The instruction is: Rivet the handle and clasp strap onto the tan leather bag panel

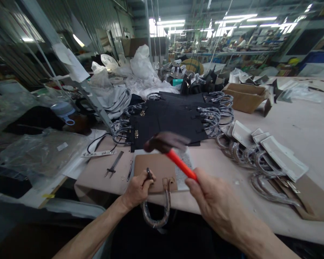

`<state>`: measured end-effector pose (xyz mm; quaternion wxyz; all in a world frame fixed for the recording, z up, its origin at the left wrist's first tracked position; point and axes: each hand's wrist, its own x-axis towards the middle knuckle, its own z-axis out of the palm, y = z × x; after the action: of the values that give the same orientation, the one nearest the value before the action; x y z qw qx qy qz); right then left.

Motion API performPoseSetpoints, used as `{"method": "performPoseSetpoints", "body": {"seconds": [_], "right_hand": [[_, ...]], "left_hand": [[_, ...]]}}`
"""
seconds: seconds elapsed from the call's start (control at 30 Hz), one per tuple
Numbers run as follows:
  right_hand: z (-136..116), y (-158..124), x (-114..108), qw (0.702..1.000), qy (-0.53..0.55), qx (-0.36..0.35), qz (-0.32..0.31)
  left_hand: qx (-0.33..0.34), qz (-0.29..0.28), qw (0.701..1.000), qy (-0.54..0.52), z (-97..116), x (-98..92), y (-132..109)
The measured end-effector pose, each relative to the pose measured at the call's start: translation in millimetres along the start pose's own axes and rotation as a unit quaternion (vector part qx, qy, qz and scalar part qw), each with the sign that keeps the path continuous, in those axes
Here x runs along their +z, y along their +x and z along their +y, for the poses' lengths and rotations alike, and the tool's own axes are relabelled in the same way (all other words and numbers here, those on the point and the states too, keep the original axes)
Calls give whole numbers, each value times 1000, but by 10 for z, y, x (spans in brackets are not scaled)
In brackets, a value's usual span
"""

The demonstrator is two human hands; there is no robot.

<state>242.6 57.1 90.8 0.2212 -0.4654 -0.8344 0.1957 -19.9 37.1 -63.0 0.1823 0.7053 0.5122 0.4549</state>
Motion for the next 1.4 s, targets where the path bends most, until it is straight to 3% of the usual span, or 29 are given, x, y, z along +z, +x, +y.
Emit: {"method": "performPoseSetpoints", "body": {"seconds": [0.07,0.13,0.2,0.27,0.33,0.5,0.67,0.87,0.97,1.27,1.4], "right_hand": [[-75,7,-39,992,-91,-70,-57],[-141,29,-121,984,-125,-98,-74],[-219,44,-215,991,-97,-93,-14],[-281,33,-251,993,-34,-57,101],[-286,-6,-199,989,-9,-46,140],[-114,-99,-16,985,-140,-77,-71],[61,74,132,995,-76,35,-56],[292,468,849,980,-79,152,-103],[345,549,1089,969,-92,199,-116],[410,625,1181,954,-99,256,-120],[405,641,1190,952,-101,262,-125]], "left_hand": [[9,2,1000,13,5,3,6],[17,4,1000,19,8,5,8],[21,8,1000,10,5,8,5],[21,9,1000,-1,-4,11,-2],[18,6,1000,-2,-14,13,-8],[21,-1,1000,19,-20,8,-8],[19,-14,1000,11,24,-33,5],[10,-5,1000,-13,65,-45,-6],[-2,-3,1000,-23,76,-56,-12],[6,27,1000,-11,74,-69,-62],[-41,40,998,-23,34,-75,-81]]}}
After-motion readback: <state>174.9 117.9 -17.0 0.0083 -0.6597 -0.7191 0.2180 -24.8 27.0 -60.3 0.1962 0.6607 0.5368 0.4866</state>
